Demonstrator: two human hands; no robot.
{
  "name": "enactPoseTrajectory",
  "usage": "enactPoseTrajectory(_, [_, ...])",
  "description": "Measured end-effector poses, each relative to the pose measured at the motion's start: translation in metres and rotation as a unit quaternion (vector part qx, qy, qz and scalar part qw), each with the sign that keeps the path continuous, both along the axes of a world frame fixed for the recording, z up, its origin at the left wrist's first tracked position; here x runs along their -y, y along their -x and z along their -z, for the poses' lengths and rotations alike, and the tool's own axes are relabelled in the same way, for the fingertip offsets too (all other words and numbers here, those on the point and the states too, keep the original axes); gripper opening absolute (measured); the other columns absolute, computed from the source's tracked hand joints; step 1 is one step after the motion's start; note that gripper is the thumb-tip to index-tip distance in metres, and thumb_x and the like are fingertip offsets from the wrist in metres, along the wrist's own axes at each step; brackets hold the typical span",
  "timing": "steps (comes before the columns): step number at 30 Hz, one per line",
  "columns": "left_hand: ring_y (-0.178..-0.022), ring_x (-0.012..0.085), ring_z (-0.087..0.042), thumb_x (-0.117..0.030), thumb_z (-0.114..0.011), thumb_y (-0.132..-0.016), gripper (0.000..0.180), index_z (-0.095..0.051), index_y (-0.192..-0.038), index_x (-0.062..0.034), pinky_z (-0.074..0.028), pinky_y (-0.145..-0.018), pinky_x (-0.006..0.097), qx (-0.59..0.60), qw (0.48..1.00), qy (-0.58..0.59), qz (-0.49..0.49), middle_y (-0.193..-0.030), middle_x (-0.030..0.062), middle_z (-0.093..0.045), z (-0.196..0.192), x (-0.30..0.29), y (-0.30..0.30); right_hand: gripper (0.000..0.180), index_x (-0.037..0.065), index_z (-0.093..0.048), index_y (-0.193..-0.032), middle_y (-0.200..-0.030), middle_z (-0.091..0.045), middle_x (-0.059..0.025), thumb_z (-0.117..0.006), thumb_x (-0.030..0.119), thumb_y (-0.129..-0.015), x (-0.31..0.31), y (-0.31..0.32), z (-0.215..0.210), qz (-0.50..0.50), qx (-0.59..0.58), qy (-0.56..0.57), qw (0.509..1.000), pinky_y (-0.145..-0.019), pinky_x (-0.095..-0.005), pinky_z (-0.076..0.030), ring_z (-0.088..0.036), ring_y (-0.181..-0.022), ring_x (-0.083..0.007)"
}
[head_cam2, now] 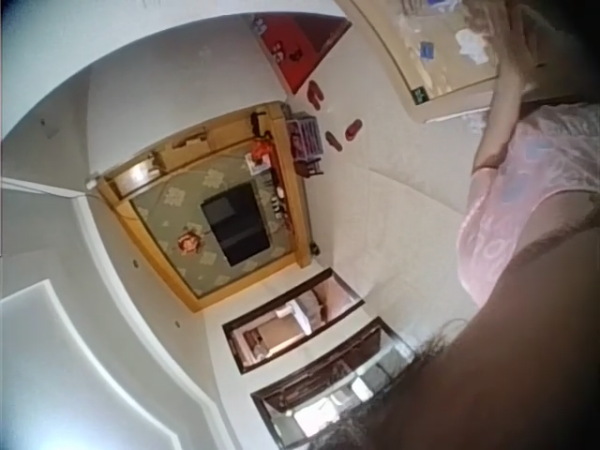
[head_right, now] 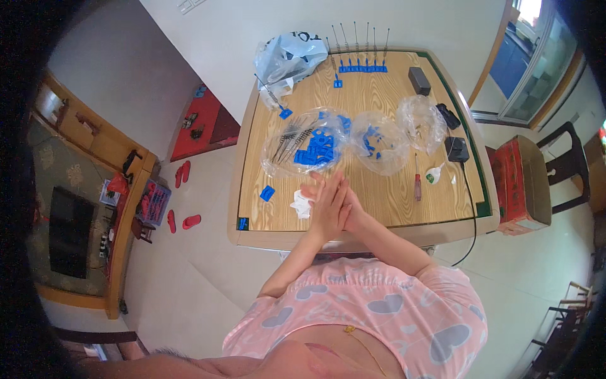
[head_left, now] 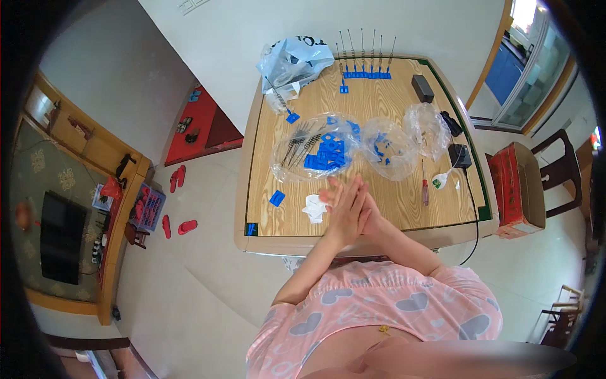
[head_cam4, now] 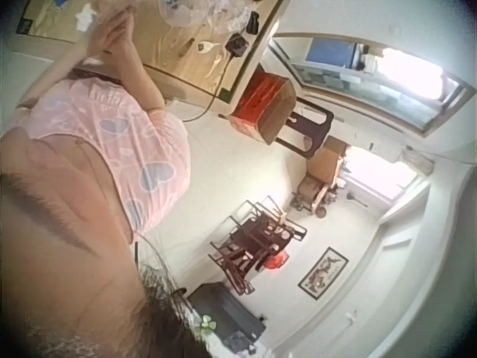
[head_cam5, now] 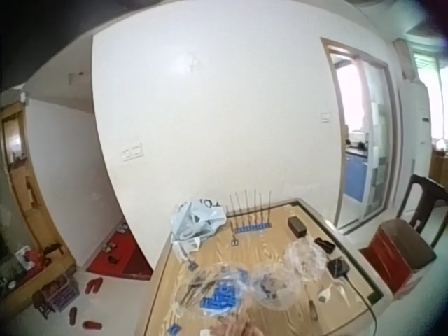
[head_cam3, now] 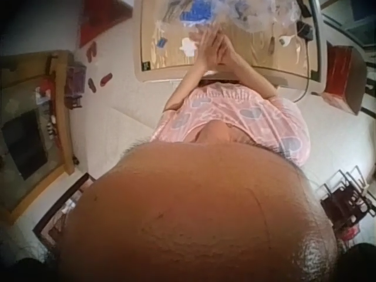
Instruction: The recorder is assembling small blue plastic electronic components by gluing them together and organizing them.
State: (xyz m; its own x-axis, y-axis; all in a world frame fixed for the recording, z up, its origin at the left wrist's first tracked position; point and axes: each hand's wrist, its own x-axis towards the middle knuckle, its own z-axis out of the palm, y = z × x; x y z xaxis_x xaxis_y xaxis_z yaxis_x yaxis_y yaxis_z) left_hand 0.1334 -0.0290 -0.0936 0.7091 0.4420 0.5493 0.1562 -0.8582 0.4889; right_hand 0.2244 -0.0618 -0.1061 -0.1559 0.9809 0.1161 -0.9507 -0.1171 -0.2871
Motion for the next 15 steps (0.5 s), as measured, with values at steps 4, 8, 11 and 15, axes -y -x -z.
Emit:
enactPoseTrajectory(4, [-0.127, 0.0348, -0.028, -0.03, -0.051, -0.08, 0.064, -0.031, -0.134, -0.0026, -0.013, -0.104, 0.053, -0.014, 0.999, -0.028, 0.034, -0.136, 0.0181, -0.033, 0.003, -0.006, -0.011, 0.054, 0.011, -0.026, -0.136, -0.133, -0.04, -0.0088, -0.029, 0.043, -0.093, 0.016, -0.004, -0.007, 0.049, 0.036, 0.09, 0.994, -0.102, -0.034, -0.026, -0.036, -0.123, -0.0198])
enactPoseTrajectory(8, [-0.129, 0.0313, -0.026, -0.033, -0.045, -0.087, 0.059, -0.029, -0.135, -0.0038, -0.016, -0.104, 0.048, -0.155, 0.978, -0.043, -0.136, -0.139, 0.0127, -0.03, 0.021, -0.044, -0.005, 0.054, 0.008, -0.029, -0.135, -0.135, -0.037, -0.0097, -0.027, 0.043, -0.093, 0.028, 0.013, -0.008, 0.069, 0.124, 0.119, 0.983, -0.104, -0.0374, -0.022, -0.034, -0.125, -0.0214])
enactPoseTrajectory(11, [-0.121, 0.0297, -0.037, -0.048, -0.037, -0.089, 0.062, -0.032, -0.132, -0.0032, -0.028, -0.1, 0.043, 0.255, 0.773, 0.58, -0.039, -0.134, 0.0126, -0.037, 0.017, -0.053, 0.008, 0.048, 0.004, -0.039, -0.128, -0.134, -0.038, -0.0116, -0.029, 0.037, -0.094, 0.031, 0.011, -0.026, 0.152, 0.401, -0.012, 0.903, -0.105, -0.0403, -0.02, -0.033, -0.125, -0.0236])
enactPoseTrajectory(15, [-0.109, 0.0255, -0.046, -0.045, -0.037, -0.091, 0.057, -0.038, -0.126, -0.0013, -0.035, -0.094, 0.035, 0.38, 0.47, 0.785, 0.136, -0.117, 0.0155, -0.051, 0.012, -0.027, -0.001, 0.039, 0.002, -0.045, -0.115, -0.12, -0.042, -0.0107, -0.031, 0.033, -0.095, 0.024, 0.02, -0.027, 0.239, 0.566, -0.061, 0.786, -0.096, -0.0368, -0.025, -0.037, -0.114, -0.0216])
